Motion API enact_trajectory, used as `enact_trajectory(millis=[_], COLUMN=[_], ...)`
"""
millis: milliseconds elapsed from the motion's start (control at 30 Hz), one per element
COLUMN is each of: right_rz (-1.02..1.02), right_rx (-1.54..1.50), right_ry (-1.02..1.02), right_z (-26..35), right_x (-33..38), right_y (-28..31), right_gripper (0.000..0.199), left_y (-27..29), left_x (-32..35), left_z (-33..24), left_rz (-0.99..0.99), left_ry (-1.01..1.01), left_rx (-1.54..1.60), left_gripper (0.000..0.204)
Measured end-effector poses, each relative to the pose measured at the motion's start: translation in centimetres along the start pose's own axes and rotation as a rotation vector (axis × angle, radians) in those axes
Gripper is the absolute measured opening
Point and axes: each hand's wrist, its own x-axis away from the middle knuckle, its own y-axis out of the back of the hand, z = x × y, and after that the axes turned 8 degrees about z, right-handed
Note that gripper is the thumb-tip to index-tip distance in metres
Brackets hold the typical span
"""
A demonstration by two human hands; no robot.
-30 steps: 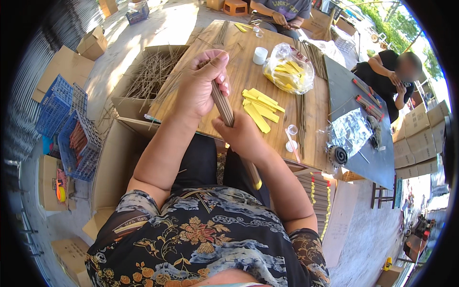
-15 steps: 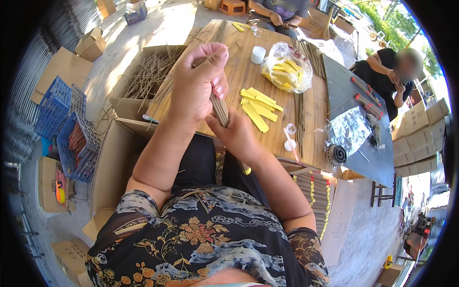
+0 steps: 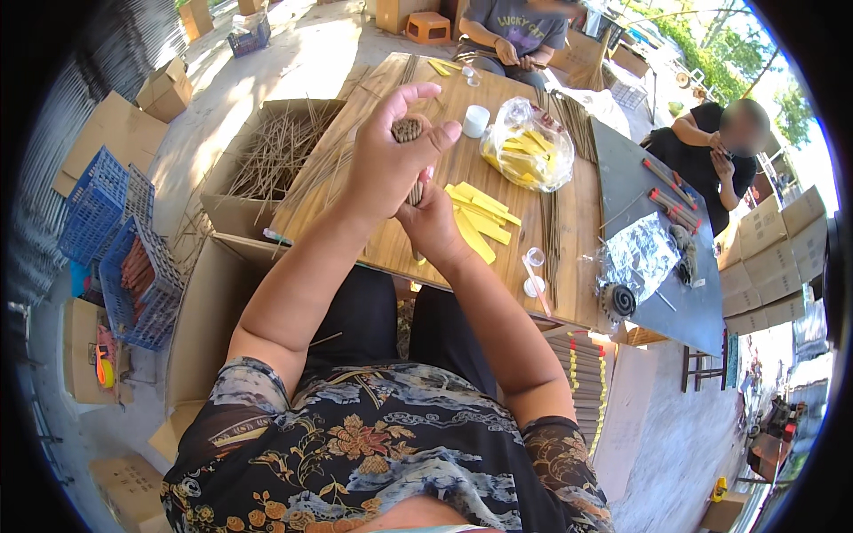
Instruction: The person gathers thin wooden sticks, aligns them into a bundle, and wraps the ends with yellow paper strips. They use a small brush to apply adhesive to the paper before securing the bundle.
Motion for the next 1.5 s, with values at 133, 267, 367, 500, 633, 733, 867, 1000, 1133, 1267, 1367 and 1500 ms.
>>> enact_trajectory(millis=[133, 267, 367, 500, 633, 733, 867, 1000, 1133, 1267, 1367, 1500], right_rz=[0.033, 0.021, 0.023, -0.073, -0.123, -0.021, 0.135, -0.235, -0.198, -0.141, -0.166, -0.223], right_rx=[0.017, -0.111, -0.208, -0.132, -0.085, -0.114, -0.033, -0.1, 0.656, 0.646, 0.485, 0.365], right_ry=[-0.113, 0.003, 0.039, 0.159, 0.158, 0.059, 0.094, 0.193, 0.3, 0.423, 0.244, 0.086], right_z=[2.6, 0.6, 0.9, 2.1, 2.4, 4.0, 6.6, 8.9, 11.4, 9.0, 8.5, 8.0], right_x=[0.0, -0.8, -0.5, 0.0, 0.9, 1.6, 3.1, 5.3, 6.2, 6.9, 8.7, 9.8], right_y=[-0.4, -0.8, -1.4, -2.1, -2.2, -1.5, 1.2, 4.3, 4.8, 5.0, 4.4, 3.9], right_gripper=[0.013, 0.013, 0.013, 0.014, 0.017, 0.038, 0.035, 0.034, 0.04, 0.024, 0.015, 0.018], left_y=[0.4, 0.8, 0.5, 0.2, -0.2, -1.1, -1.1, -0.4, -1.0, -2.5, -2.6, -1.9], left_x=[0.5, -0.3, 0.2, 1.2, 2.0, 2.2, 2.4, 3.2, 4.6, 5.5, 6.4, 8.1], left_z=[-1.1, 0.2, -0.6, 0.8, 0.7, -0.4, -2.9, -3.4, -2.0, -1.2, -0.8, -0.8], left_rz=[0.016, -0.05, -0.052, -0.116, -0.081, -0.057, 0.024, 0.187, 0.448, 0.678, 0.763, 0.691], left_ry=[-0.115, -0.015, -0.032, -0.065, 0.111, 0.012, -0.045, -0.003, 0.214, 0.201, 0.446, 0.62], left_rx=[-0.009, -0.033, 0.001, -0.083, -0.073, -0.255, -0.407, -0.616, -0.505, -0.43, -0.2, -0.04], left_gripper=[0.046, 0.05, 0.054, 0.053, 0.044, 0.042, 0.048, 0.056, 0.05, 0.035, 0.027, 0.023])
